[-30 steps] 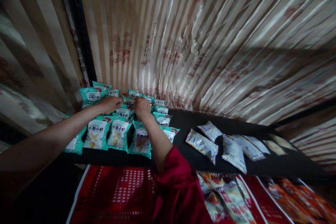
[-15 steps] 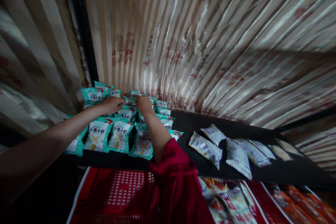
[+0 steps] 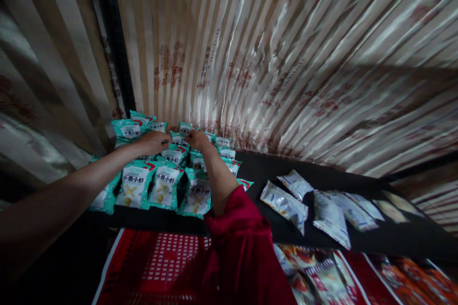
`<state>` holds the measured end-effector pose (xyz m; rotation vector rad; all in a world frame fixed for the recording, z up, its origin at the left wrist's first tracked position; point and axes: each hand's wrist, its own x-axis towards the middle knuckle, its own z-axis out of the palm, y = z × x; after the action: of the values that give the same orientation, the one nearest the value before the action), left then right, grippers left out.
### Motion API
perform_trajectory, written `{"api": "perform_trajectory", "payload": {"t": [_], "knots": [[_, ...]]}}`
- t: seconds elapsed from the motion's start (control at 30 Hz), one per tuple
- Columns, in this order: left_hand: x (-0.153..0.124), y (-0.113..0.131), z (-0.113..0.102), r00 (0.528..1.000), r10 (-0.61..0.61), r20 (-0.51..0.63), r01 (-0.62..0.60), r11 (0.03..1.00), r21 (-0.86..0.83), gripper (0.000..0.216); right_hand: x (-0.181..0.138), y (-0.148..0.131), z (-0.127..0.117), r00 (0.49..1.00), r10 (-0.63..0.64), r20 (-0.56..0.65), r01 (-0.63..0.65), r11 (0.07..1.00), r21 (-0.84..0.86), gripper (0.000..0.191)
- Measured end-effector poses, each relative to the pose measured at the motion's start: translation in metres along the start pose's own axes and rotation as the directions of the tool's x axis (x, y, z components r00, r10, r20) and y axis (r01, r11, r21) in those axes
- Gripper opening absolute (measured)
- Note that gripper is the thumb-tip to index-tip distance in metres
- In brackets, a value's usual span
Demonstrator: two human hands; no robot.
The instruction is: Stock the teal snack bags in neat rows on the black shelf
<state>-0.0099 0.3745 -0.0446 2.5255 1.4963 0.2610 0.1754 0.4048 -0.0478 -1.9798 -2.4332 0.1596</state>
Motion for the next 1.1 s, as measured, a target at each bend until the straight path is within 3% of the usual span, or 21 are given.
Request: {"api": "perform_trajectory", "payload": {"t": [0.23, 0.37, 0.47, 0.67, 1.1], "knots": [[0.001, -0.002, -0.007, 0.996, -0.082, -0.046, 0.078, 0.994, -0.081, 0.028, 0.005, 0.001, 0.002, 0.998, 0.043, -0.044, -0.036, 0.988, 0.148, 0.028], [0.005, -0.005, -0.016, 0.966, -0.219, -0.135, 0.206, 0.974, -0.098, 0.031, 0.003, -0.002, -0.001, 0.998, 0.042, -0.047, -0.034, 0.988, 0.150, 0.023], [0.006, -0.008, -0.018, 0.951, -0.276, -0.141, 0.259, 0.958, -0.127, 0.030, 0.004, -0.006, -0.001, 0.996, 0.059, -0.065, -0.052, 0.993, 0.108, 0.024], [0.008, -0.014, -0.010, 0.954, -0.271, -0.126, 0.255, 0.958, -0.131, 0.028, 0.007, -0.014, 0.000, 0.993, 0.086, -0.079, -0.088, 0.996, -0.016, 0.026], [0.013, -0.026, -0.005, 0.933, -0.337, -0.125, 0.321, 0.938, -0.127, 0.028, 0.002, -0.027, -0.004, 0.990, 0.113, -0.084, -0.115, 0.993, -0.019, 0.025]]}}
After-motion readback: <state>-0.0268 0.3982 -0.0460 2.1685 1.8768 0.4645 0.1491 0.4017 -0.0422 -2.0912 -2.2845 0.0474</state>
